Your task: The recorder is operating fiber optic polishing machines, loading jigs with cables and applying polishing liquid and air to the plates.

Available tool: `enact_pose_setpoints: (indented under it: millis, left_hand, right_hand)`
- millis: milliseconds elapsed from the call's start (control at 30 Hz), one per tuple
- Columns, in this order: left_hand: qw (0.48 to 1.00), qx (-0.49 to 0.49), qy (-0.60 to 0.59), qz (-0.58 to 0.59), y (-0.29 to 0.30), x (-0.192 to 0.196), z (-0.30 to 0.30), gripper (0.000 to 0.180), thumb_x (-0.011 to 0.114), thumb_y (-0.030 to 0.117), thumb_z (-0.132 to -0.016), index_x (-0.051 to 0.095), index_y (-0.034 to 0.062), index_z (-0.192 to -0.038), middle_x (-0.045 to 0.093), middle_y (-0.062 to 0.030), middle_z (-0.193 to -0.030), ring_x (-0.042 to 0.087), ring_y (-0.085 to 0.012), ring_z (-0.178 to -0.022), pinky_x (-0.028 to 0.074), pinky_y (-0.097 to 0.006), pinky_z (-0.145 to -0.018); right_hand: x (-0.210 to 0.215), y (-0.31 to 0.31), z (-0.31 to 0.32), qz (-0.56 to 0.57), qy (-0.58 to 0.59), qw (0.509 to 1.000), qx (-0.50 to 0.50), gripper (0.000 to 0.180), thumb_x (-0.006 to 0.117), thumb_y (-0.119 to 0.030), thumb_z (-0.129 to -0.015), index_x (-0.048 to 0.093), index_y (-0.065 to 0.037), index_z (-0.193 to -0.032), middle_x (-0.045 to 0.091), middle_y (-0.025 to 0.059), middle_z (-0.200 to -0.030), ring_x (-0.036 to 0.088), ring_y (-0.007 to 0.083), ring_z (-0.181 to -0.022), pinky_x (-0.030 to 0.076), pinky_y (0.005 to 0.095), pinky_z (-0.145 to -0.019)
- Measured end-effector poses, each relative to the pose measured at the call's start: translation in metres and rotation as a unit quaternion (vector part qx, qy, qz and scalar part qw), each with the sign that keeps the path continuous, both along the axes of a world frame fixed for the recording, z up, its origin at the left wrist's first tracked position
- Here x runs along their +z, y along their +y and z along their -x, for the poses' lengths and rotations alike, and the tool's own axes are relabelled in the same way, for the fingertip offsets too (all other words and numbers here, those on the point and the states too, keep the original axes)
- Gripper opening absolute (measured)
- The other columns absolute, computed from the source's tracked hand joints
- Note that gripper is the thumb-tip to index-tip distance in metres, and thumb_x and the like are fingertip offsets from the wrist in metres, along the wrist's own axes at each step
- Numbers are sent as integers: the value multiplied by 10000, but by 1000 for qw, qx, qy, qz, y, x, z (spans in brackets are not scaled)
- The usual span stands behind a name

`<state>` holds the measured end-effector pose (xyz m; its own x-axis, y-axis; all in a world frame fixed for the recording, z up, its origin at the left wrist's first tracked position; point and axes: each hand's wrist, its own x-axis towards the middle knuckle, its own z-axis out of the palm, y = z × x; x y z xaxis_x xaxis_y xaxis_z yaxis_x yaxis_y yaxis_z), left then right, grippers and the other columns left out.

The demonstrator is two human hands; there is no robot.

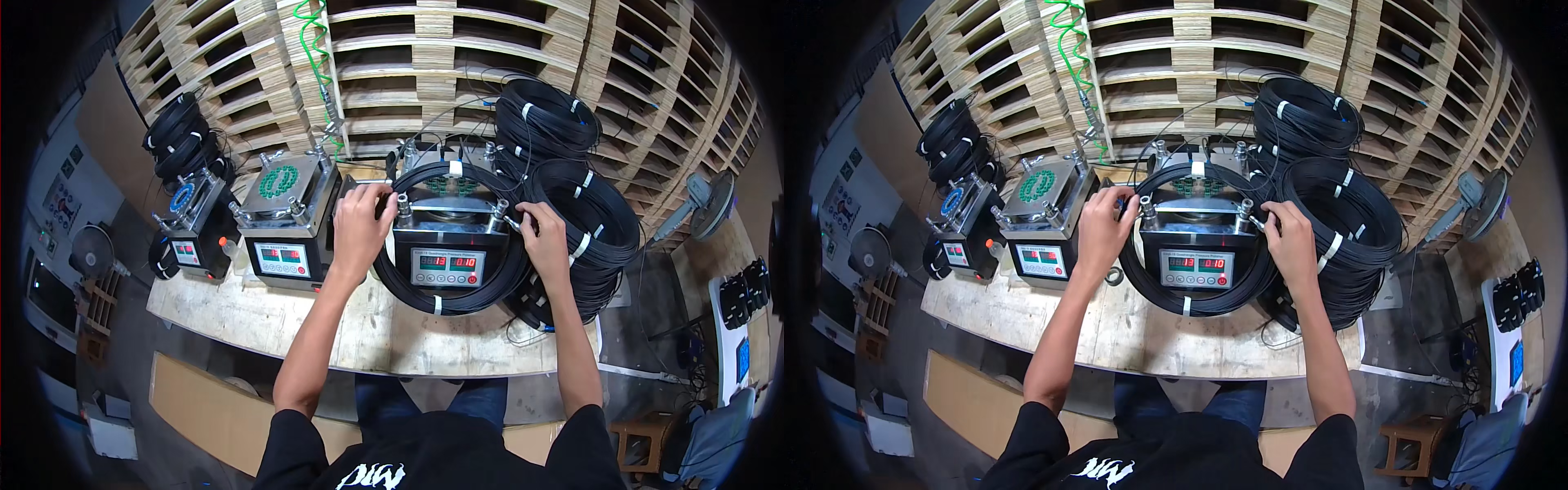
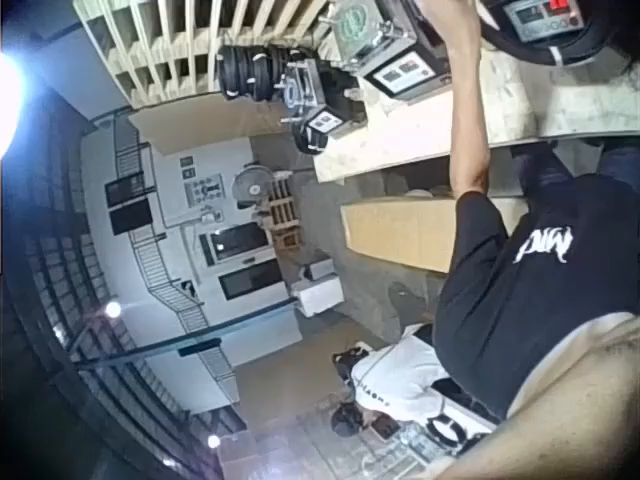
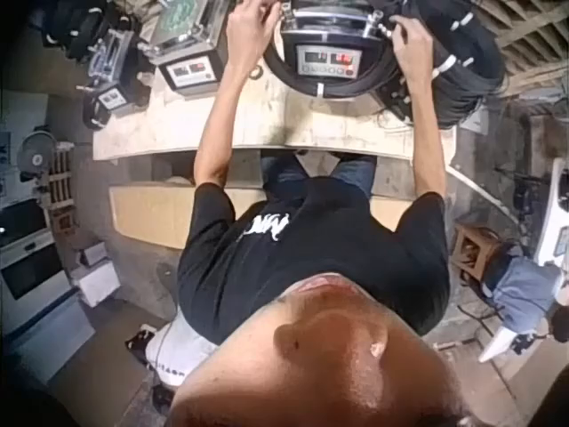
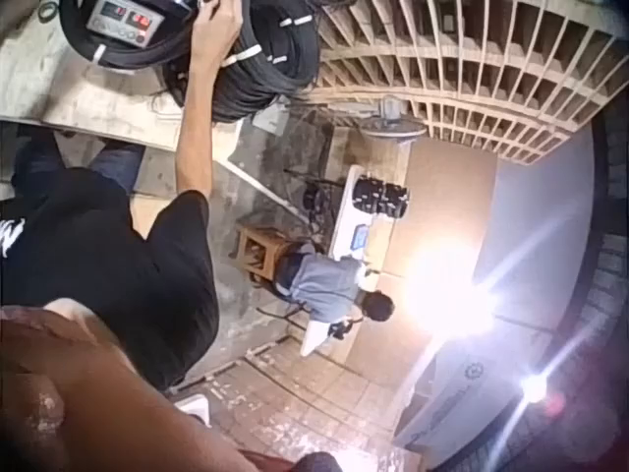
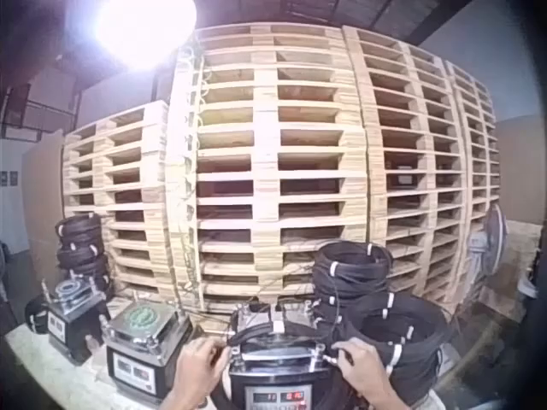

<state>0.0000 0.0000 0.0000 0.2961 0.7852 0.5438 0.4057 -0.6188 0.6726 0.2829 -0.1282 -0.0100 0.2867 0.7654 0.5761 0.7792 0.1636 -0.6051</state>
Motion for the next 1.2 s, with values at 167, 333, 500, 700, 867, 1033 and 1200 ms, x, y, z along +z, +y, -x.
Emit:
enact_pose_setpoints:
  millis: [167, 333, 500, 700, 867, 1033, 1200]
  left_hand:
    - [979, 103, 54, -170, 1, -5, -15, 238, 736, 223, -851, 696, 14, -958, 659, -126, -961, 611, -309, -913, 443, -419, -827]
    - [973, 99, 106, -179, 5, -4, -3, 193, 680, 226, -898, 700, 34, -911, 644, -93, -935, 584, -304, -921, 426, -421, -775]
    - [948, 71, 224, -216, 15, 17, 14, 233, 632, 272, -934, 704, 54, -893, 644, -69, -923, 584, -299, -925, 419, -426, -786]
    - [997, -30, 62, -47, 20, 28, 13, 255, 627, 213, -952, 677, -31, -899, 677, -169, -757, 659, -306, -663, 494, -382, -610]
    - [998, -9, 57, -14, 11, 34, 2, 268, 660, 236, -935, 701, -28, -905, 676, -171, -710, 662, -253, -610, 488, -353, -585]
    - [999, -28, 29, -33, 14, 17, 12, 217, 714, 186, -890, 708, -30, -912, 680, -162, -738, 625, -237, -608, 474, -351, -581]
    - [996, -44, 33, -64, 11, 15, 16, 177, 737, 149, -861, 712, -23, -895, 683, -146, -794, 610, -229, -625, 465, -348, -581]
  right_hand:
    - [3, 3, 1, -24, -35, 999, -23, 161, 589, 4, -883, 670, 43, -1017, 636, 170, -885, 618, 281, -686, 479, 355, -650]
    - [3, 1, -1, -13, -12, 1000, -1, 154, 592, 1, -887, 670, 43, -1013, 635, 167, -875, 610, 273, -666, 477, 355, -640]
    - [4, 0, -8, -7, -16, 1000, 21, 153, 593, 3, -887, 669, 43, -1014, 635, 169, -871, 610, 276, -667, 475, 358, -637]
    - [3, 2, -5, -3, -14, 1000, 11, 154, 588, 0, -890, 667, 41, -1016, 634, 171, -869, 610, 283, -681, 473, 362, -645]
    - [3, 2, -3, -49, -5, 999, -10, 171, 588, 6, -890, 662, 36, -1041, 627, 166, -884, 590, 257, -660, 466, 352, -639]
    - [13, 9, -10, -11, 9, 998, -58, 231, 621, -15, -878, 650, 22, -1105, 628, 167, -878, 589, 259, -663, 471, 360, -633]
    - [13, 24, -20, -2, -29, 998, -60, 220, 643, -47, -868, 657, 33, -1072, 635, 168, -806, 605, 290, -681, 494, 381, -672]
